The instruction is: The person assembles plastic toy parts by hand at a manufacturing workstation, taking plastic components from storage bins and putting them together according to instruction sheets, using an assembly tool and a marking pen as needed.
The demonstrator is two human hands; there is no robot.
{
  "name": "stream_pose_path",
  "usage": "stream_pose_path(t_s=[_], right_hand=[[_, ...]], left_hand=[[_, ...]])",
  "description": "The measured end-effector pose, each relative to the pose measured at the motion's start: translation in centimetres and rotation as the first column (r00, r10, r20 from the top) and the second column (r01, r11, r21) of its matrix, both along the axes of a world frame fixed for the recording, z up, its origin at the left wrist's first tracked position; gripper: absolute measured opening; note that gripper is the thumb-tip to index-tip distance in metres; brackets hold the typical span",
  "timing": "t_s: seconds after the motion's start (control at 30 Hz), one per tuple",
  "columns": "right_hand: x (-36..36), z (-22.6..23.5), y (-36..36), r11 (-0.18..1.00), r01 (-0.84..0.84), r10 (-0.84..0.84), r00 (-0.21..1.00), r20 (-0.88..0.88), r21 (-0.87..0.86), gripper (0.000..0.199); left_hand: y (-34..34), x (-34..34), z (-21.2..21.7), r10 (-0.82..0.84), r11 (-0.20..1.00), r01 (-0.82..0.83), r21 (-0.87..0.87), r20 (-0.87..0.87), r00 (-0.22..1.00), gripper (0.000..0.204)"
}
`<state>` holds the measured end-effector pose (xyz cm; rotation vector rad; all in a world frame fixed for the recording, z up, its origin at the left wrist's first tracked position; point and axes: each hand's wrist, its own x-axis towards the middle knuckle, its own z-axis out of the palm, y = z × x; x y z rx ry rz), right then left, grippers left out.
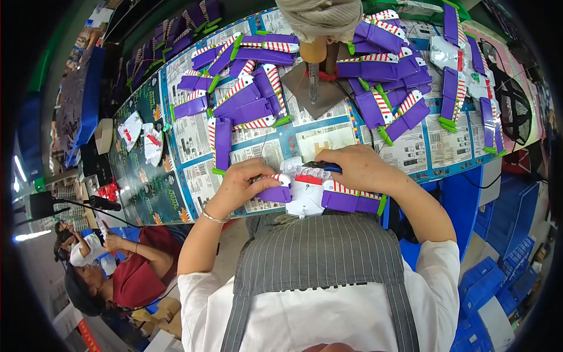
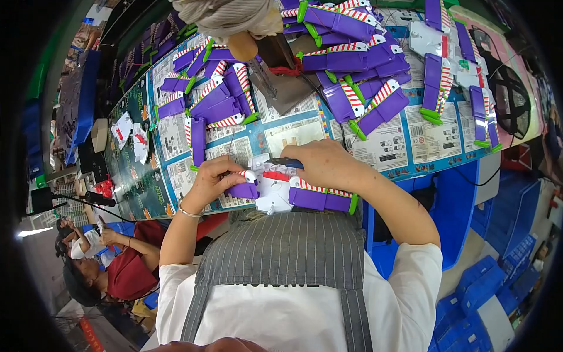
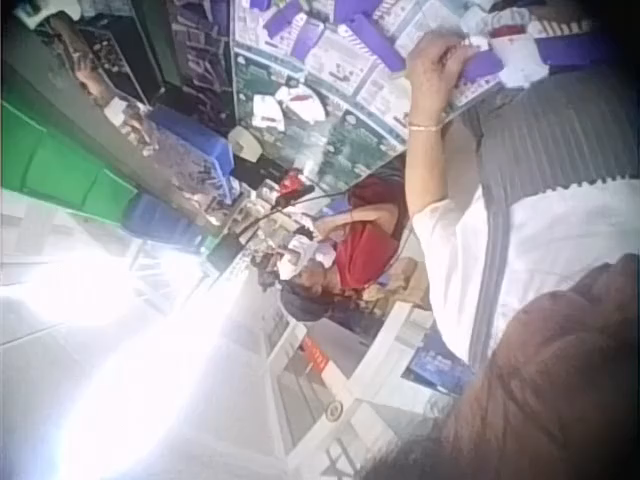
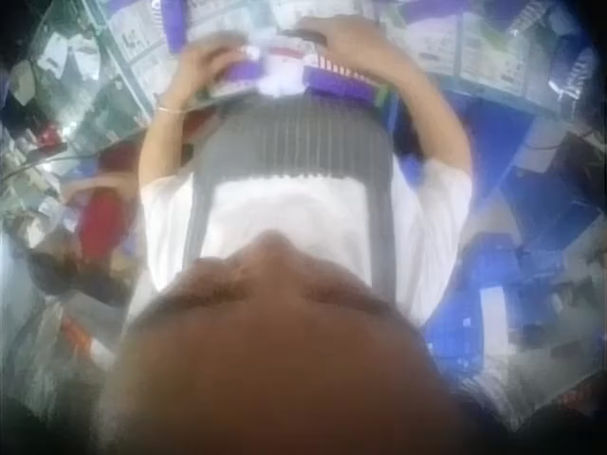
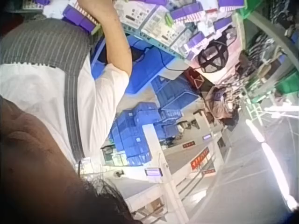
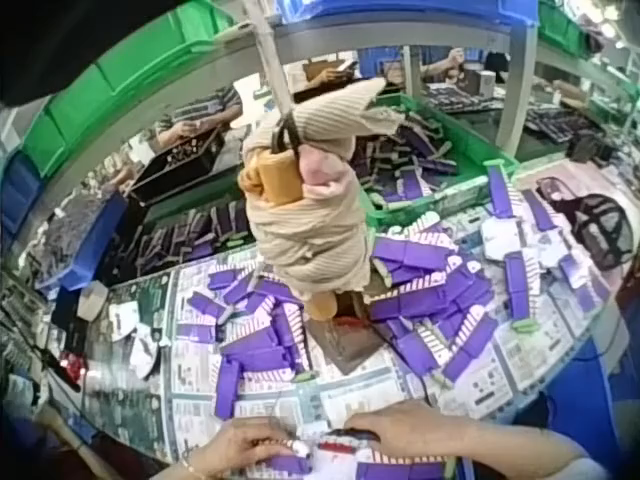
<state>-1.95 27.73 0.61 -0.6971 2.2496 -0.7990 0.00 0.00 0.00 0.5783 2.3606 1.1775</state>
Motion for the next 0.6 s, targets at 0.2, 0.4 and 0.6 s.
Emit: stream_pose_path(t_s=[0.2,0.4,0.6], right_hand=[[0.0,-0.9,0.8,0.997,0.003,-0.005,1.0,-0.021,-0.078,0.032],[0.1,-0.7,0.5,1.0,0.0,0.0,1.0,0.021,-0.026,0.032],[0.3,-1.3,0.4,0.998,0.006,-0.008,1.0,-0.022,-0.065,0.034]], left_hand=[[0.6,-0.8,-0.2,-0.035,0.999,0.035,-0.008,-0.003,0.999,0.018],[0.6,-0.7,-0.2,-0.013,0.999,0.013,-0.035,0.0,1.0,0.018],[0.6,-1.1,-0.5,-0.042,0.998,0.041,-0.043,-0.018,0.999,0.017]])
